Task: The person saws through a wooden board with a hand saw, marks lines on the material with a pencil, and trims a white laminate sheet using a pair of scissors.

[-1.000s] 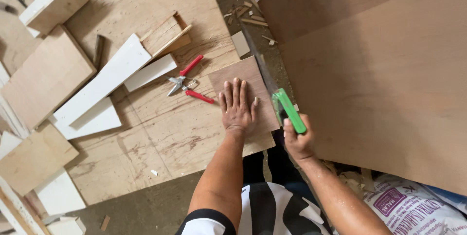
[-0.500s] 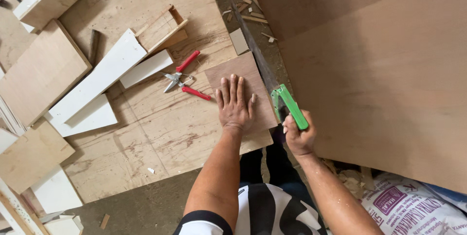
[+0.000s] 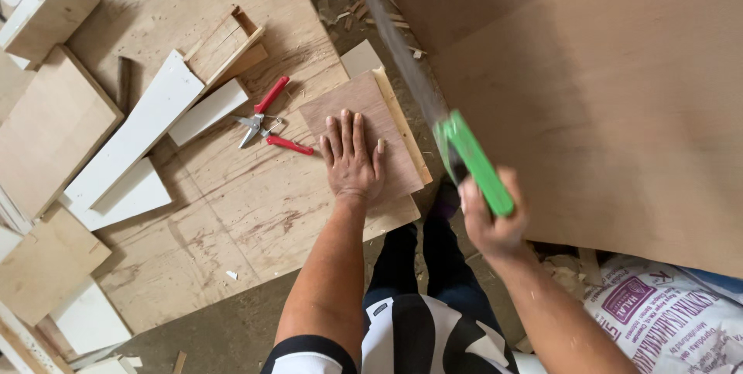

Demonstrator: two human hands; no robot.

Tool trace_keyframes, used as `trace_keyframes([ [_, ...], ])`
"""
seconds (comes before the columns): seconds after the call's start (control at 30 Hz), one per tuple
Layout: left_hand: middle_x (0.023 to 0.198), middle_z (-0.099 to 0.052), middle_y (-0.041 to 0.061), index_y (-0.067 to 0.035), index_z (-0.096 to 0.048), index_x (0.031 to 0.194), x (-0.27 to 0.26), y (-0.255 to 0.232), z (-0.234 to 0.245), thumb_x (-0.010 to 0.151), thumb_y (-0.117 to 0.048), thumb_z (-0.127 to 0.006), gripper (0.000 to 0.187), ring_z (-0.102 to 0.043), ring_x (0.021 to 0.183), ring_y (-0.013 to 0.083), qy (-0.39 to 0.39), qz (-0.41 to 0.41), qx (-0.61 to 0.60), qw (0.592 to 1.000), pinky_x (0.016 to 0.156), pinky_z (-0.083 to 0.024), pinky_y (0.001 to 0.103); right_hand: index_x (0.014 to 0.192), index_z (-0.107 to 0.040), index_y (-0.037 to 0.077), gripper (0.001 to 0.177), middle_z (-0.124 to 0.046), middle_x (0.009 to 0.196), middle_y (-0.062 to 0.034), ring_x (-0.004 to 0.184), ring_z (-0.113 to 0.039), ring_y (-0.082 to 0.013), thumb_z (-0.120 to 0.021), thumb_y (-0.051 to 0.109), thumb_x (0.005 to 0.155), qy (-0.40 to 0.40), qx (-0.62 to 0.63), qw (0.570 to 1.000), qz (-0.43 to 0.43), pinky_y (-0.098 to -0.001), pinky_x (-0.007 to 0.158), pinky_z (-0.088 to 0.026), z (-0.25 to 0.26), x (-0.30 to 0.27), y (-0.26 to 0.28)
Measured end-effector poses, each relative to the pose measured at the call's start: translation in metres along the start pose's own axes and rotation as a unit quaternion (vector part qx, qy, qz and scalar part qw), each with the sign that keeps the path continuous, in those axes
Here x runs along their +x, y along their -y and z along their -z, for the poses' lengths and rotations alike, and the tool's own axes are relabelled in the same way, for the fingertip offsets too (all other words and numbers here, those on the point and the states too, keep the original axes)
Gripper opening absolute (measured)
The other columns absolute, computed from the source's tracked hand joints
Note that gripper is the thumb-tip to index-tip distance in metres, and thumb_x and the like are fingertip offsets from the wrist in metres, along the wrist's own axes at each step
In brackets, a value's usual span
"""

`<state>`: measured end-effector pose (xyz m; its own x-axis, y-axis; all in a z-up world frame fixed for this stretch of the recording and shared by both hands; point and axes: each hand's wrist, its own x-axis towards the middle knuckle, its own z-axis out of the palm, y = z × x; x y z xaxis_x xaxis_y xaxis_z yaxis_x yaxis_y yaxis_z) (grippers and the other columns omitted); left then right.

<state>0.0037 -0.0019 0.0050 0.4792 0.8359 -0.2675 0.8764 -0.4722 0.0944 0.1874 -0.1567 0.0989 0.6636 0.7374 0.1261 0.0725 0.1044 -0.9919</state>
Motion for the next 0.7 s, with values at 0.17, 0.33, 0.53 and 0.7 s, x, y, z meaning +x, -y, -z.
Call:
trace_keyframes([
  [0.17, 0.174, -0.015, 0.009, -0.011, -0.026, 0.164, -0.005, 0.003, 0.0, 0.105, -0.052, -0.039, 0.073, -0.004, 0.162, 0.0335, -0.003, 0.005, -0.03, 1.0, 0.13, -0.003, 0.054, 0.094, -0.055, 0.004, 0.017, -0.066, 0.076, -0.0027, 0.059, -0.06, -0.0085, -0.063, 0.016, 0.102, -0.001, -0.092, 0.988, -0.124, -0.0248, 0.051, -0.049, 0.033, -0.087, 0.023],
  [0.33, 0.173, -0.017, 0.011, -0.009, -0.028, 0.163, -0.002, 0.0, 0.003, 0.104, -0.05, -0.041, 0.073, -0.004, 0.16, 0.0364, -0.005, 0.003, -0.023, 1.0, 0.127, -0.003, 0.056, 0.096, -0.056, 0.004, 0.015, -0.066, 0.076, -0.0027, 0.06, -0.061, -0.0083, -0.063, 0.016, 0.101, 0.017, -0.093, 0.986, -0.136, -0.0238, 0.053, -0.051, 0.044, -0.111, 0.031],
  [0.53, 0.173, -0.017, 0.01, -0.01, -0.028, 0.163, -0.002, 0.001, 0.002, 0.105, -0.05, -0.04, 0.072, -0.004, 0.16, 0.0351, -0.005, 0.005, -0.018, 1.0, 0.128, -0.003, 0.055, 0.098, -0.059, 0.002, 0.014, -0.066, 0.074, -0.0027, 0.057, -0.062, -0.008, -0.061, 0.016, 0.1, 0.033, -0.117, 0.979, -0.164, -0.0234, 0.049, -0.051, 0.05, -0.122, 0.034],
  [0.7, 0.173, -0.015, 0.01, -0.01, -0.025, 0.164, -0.002, 0.0, 0.001, 0.104, -0.05, -0.038, 0.073, -0.002, 0.16, 0.035, 0.01, 0.005, -0.009, 1.0, 0.127, -0.001, 0.054, 0.091, -0.059, 0.006, 0.015, -0.064, 0.064, -0.0003, 0.05, -0.059, -0.0075, -0.064, 0.018, 0.097, 0.052, -0.136, 0.963, -0.226, -0.0236, 0.045, -0.048, 0.054, -0.13, 0.04],
])
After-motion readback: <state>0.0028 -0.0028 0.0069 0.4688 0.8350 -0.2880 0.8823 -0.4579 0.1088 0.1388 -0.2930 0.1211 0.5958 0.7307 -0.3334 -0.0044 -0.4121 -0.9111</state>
